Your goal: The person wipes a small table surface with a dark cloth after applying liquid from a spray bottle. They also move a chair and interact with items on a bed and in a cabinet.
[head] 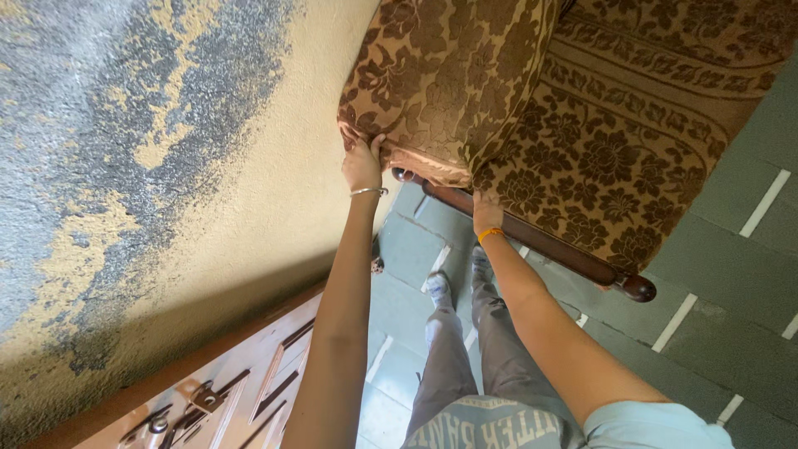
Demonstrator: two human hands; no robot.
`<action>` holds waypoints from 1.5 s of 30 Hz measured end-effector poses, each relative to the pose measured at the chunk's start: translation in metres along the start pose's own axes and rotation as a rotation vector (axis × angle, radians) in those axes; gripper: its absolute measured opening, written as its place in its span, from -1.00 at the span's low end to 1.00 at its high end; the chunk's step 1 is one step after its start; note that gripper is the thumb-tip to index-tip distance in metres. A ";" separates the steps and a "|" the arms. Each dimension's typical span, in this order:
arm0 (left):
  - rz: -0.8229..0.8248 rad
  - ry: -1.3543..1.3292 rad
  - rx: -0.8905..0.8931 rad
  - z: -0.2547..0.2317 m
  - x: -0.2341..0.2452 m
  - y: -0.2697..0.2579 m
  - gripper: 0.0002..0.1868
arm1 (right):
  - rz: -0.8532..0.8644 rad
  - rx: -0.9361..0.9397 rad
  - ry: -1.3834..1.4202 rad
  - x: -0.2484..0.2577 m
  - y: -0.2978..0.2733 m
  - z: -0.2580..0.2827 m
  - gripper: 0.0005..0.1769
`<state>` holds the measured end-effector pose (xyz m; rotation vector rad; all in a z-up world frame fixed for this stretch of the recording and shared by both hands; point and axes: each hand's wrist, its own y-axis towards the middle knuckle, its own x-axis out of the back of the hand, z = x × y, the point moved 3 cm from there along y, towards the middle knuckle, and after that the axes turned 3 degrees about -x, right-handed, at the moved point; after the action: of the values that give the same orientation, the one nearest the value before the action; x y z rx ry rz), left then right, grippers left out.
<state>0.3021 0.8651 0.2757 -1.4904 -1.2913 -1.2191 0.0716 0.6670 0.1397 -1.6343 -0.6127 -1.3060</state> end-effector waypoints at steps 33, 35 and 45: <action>0.092 -0.015 -0.457 0.004 0.040 -0.067 -0.55 | -0.409 0.312 0.547 0.260 -0.082 0.113 0.27; 0.140 -0.006 -0.433 0.009 0.044 -0.064 -0.57 | -0.325 0.313 0.519 0.262 -0.083 0.113 0.29; -0.132 -0.336 -0.236 -0.009 0.119 -0.096 -0.45 | -0.258 0.234 0.850 0.231 -0.081 0.116 0.17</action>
<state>0.2074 0.8975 0.3918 -1.8662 -1.5257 -1.2782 0.1321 0.7688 0.3839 -0.7042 -0.4216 -1.8612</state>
